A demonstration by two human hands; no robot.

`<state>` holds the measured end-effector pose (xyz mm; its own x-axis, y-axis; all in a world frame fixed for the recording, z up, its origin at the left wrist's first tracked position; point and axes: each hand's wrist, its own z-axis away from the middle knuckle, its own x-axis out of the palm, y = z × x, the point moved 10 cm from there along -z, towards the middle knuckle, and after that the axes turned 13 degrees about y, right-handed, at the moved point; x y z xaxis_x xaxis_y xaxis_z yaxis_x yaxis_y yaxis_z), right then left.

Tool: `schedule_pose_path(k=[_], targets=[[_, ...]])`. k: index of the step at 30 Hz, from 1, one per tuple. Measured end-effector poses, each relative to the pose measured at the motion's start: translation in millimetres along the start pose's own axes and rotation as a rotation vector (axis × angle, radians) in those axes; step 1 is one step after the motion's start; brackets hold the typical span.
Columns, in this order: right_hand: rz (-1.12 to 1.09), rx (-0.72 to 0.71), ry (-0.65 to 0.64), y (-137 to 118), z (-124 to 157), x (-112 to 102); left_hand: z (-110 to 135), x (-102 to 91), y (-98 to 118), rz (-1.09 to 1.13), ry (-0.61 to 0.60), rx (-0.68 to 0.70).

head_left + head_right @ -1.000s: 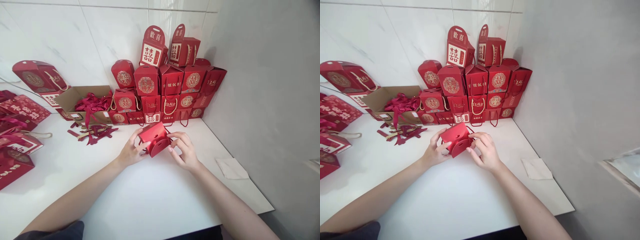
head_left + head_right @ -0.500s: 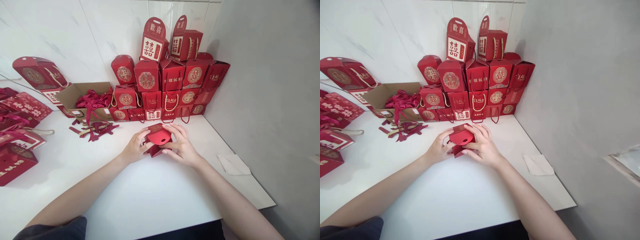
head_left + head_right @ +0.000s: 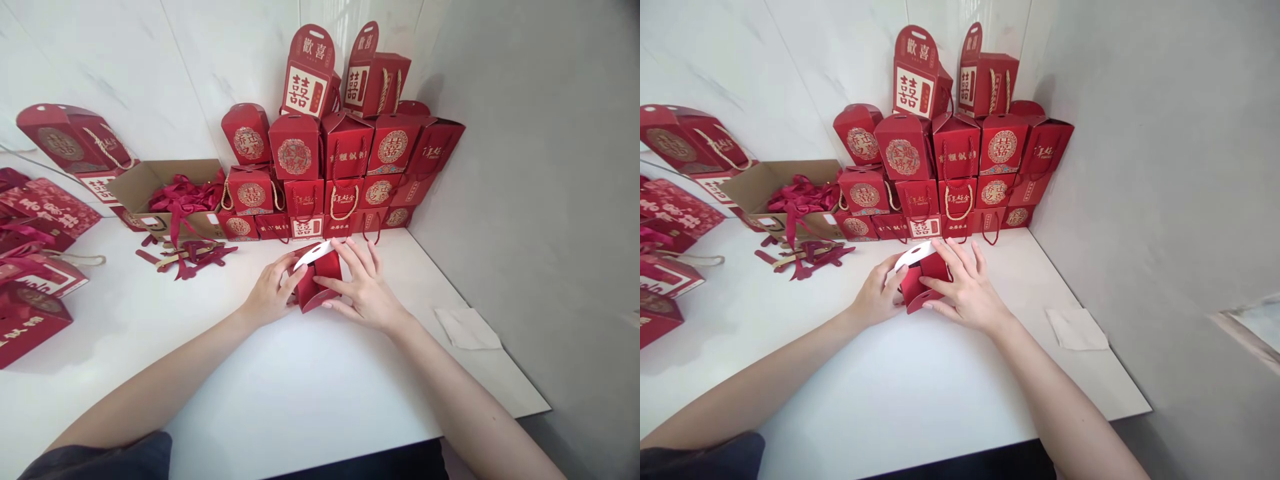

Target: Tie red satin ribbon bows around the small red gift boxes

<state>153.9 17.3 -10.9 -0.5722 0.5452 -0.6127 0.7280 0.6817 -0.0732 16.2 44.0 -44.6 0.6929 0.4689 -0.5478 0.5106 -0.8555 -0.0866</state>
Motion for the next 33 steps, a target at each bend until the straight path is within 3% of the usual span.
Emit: schedule_pose_path(k=[7,12,18,25,29,33], targets=[[0.08,-0.123,-0.017,-17,-1,2,-5,5.3,5,0.061,-0.035,0.032],[0.083,-0.144,0.035,-23,-2,1,-3,2.9,-7,0.045,0.003,-0.118],[0.047,-0.113,0.146,-17,-2,-11,-2,-2.5,-12,0.037,0.024,-0.161],[0.011,-0.097,0.153,-15,0,-9,-6,-3.7,-13,0.029,0.036,-0.192],[-0.02,-0.078,0.225,-12,2,-14,-5,-5.1,-17,0.05,0.066,-0.208],[-0.134,-0.058,0.124,-12,3,-3,-2,-2.6,-17,0.115,0.058,-0.179]])
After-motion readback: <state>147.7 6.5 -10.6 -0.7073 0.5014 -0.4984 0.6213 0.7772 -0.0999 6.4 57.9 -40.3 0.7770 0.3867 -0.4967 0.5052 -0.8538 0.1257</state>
